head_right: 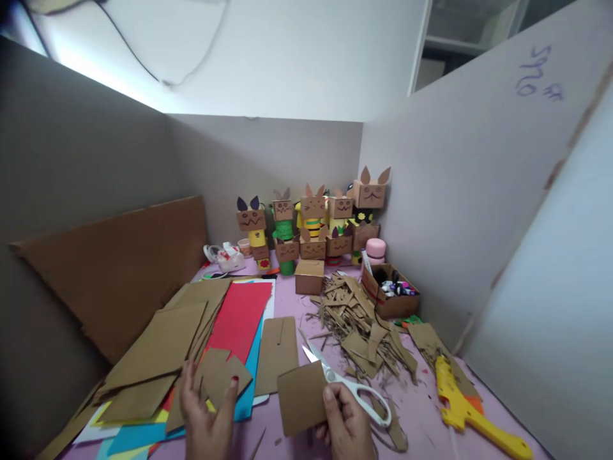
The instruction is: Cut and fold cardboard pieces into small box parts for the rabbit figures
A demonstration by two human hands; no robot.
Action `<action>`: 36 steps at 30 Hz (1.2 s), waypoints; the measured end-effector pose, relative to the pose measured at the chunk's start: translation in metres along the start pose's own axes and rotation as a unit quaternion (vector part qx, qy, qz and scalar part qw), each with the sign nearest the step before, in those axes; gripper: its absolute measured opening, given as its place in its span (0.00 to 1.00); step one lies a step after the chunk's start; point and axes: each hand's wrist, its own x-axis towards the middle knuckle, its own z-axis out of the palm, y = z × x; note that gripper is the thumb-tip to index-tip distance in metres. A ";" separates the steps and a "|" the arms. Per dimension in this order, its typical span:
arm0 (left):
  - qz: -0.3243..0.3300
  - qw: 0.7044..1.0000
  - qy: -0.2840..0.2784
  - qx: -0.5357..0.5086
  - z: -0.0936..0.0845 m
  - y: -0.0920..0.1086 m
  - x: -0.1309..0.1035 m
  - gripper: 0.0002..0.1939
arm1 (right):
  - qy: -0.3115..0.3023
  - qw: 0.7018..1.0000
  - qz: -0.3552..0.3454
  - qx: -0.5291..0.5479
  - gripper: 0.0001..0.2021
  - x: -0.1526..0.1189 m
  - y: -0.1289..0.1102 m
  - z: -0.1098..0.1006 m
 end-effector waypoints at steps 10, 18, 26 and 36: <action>-0.297 0.879 -0.281 -0.247 0.018 -0.013 -0.045 0.25 | -0.062 0.998 -0.013 -0.010 0.22 -0.008 -0.003 0.012; -0.309 0.882 -0.260 -0.242 0.017 -0.007 -0.043 0.20 | -0.081 0.996 -0.029 0.001 0.20 -0.009 -0.006 0.014; -0.339 0.865 -0.229 -0.292 0.018 -0.015 -0.038 0.19 | -0.080 0.996 -0.039 -0.011 0.19 -0.008 -0.005 0.009; -0.338 0.858 -0.234 -0.307 0.017 -0.021 -0.037 0.24 | -0.105 0.993 -0.017 -0.059 0.21 -0.007 0.002 0.006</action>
